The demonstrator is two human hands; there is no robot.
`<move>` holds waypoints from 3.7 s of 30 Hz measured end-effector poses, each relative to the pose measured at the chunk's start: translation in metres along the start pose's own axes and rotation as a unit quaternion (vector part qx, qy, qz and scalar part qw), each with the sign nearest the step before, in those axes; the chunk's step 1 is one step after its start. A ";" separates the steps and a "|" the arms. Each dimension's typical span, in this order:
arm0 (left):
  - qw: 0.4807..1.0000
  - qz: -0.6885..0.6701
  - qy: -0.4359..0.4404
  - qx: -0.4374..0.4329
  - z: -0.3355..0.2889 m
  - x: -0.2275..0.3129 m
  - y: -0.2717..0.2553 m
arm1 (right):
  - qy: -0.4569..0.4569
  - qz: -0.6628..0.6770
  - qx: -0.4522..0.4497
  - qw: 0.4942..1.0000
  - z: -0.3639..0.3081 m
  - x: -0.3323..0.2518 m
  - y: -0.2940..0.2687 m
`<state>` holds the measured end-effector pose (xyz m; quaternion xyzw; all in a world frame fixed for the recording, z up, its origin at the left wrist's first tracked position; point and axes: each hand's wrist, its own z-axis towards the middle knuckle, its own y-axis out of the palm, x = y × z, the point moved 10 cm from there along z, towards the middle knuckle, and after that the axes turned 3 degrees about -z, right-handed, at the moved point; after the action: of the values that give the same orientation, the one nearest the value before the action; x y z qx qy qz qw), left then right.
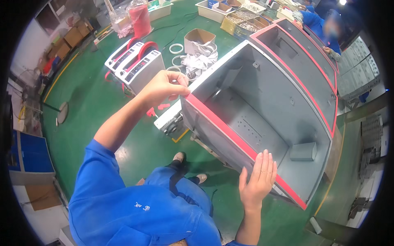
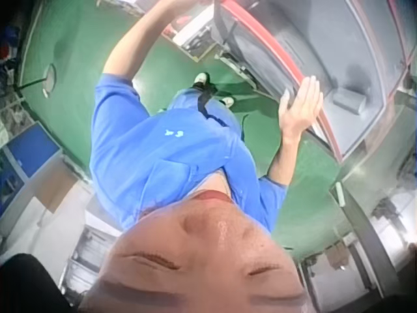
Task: The person applies red tape along the edges of a metal cabinet door, smoothing it down and cutting excess pieces. They handle the tape and the cabinet door throughout the process.
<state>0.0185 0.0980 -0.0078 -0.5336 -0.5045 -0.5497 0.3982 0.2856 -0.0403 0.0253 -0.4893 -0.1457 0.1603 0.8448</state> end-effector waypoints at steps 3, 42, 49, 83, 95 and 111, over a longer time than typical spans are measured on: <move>1.000 -0.011 -0.008 -0.002 0.000 -0.001 0.000 | -0.001 -0.003 0.001 1.000 0.000 -0.002 0.001; 0.999 0.035 0.017 -0.006 0.002 -0.008 -0.003 | 0.015 -0.021 0.002 1.000 0.002 -0.003 0.003; 0.998 0.062 0.013 -0.015 -0.001 -0.009 -0.001 | 0.019 -0.009 0.007 1.000 0.000 -0.002 0.003; 0.913 0.189 0.360 0.039 -0.041 0.011 -0.004 | 0.012 0.058 0.083 0.995 0.094 -0.109 0.034; 0.900 0.214 0.353 -0.140 0.031 0.030 0.053 | 0.354 -0.258 0.054 0.897 -0.183 0.190 -0.074; 0.869 0.348 0.317 -0.149 -0.004 0.027 0.088 | 0.376 0.007 0.429 0.822 -0.208 0.243 -0.053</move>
<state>0.1004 0.0814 0.0310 -0.5247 -0.0442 -0.5838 0.6180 0.5964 -0.1270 -0.0061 -0.1012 0.2699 0.0161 0.9574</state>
